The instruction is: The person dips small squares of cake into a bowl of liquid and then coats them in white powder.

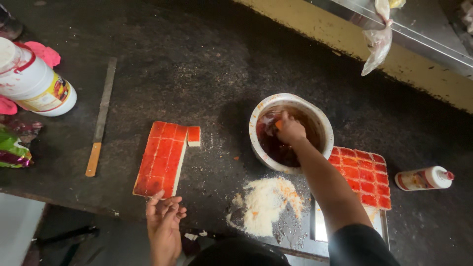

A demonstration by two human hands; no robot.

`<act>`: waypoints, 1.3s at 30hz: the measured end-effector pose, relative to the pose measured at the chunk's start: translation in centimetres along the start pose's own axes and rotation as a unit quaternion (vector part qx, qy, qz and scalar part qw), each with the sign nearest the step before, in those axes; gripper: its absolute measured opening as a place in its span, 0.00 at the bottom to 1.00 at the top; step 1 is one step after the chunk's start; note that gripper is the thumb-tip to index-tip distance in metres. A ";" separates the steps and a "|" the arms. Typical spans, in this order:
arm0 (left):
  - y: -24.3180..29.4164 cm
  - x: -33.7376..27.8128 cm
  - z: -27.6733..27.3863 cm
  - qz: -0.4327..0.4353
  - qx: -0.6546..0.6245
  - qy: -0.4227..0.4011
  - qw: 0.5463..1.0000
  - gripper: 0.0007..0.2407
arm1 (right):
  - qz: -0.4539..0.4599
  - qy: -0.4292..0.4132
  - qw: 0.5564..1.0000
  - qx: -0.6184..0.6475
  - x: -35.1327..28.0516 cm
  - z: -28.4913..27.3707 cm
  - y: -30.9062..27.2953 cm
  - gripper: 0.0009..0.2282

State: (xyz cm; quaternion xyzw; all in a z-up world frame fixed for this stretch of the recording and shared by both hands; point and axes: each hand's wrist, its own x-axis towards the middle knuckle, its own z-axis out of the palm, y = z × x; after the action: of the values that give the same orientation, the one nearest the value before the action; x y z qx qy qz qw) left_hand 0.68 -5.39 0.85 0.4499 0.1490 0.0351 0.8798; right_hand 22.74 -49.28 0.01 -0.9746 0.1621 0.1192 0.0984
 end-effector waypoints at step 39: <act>2.3 3.4 -2.2 -0.168 0.012 -0.168 0.971 0.20 | -0.033 0.255 0.918 0.302 -24.4 6.4 -3.6 0.24</act>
State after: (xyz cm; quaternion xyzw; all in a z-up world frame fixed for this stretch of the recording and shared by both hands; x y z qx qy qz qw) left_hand 3.39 -1.65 0.65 0.4281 0.0735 -0.1911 0.8802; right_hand 0.20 -37.33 0.89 -0.9008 0.1774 -0.1912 0.3472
